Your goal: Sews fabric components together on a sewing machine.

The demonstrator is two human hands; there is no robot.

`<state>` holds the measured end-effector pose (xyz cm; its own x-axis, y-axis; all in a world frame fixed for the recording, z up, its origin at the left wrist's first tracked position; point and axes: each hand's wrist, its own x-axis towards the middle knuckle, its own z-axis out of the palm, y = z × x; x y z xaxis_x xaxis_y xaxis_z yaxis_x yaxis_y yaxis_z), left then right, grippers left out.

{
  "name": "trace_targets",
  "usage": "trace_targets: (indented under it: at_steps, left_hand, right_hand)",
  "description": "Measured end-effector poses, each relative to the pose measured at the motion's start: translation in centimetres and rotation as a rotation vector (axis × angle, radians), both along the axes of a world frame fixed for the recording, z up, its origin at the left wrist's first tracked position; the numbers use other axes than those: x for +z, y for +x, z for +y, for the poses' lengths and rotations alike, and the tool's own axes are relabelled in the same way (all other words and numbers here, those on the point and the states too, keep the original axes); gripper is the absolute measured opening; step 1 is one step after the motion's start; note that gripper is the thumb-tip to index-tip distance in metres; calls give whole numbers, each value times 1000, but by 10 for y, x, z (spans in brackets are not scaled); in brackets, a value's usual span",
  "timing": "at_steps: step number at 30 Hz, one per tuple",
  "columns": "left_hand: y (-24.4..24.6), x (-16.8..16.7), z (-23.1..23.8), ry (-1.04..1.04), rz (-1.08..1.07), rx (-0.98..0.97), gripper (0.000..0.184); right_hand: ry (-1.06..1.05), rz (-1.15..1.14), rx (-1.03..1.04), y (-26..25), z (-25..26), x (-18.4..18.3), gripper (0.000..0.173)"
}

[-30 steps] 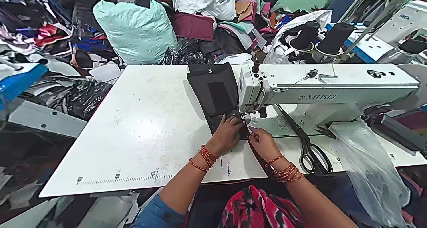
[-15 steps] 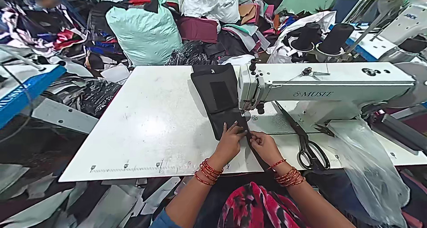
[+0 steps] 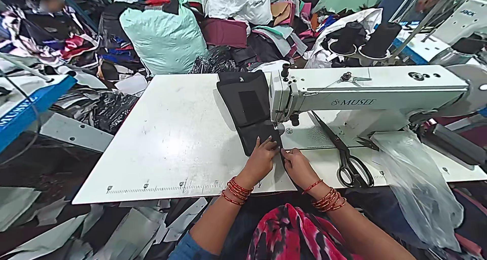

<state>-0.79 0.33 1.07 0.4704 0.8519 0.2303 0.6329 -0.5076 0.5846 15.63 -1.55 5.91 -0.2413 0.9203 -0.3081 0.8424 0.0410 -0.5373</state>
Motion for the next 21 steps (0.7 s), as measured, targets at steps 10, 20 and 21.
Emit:
trace_targets:
  at_steps: [10, 20, 21]
  left_hand:
    - [-6, 16, 14, -105, -17, 23, 44]
    - [-18, -1, 18, 132, 50, -183, 42]
    - [-18, -1, 19, 141, 46, -187, 42]
  right_hand:
    - [-75, -236, 94, -13, -1, 4, 46]
    - [-50, -211, 91, -13, 1, 2, 42]
    - [-58, -207, 91, -13, 3, 2, 43]
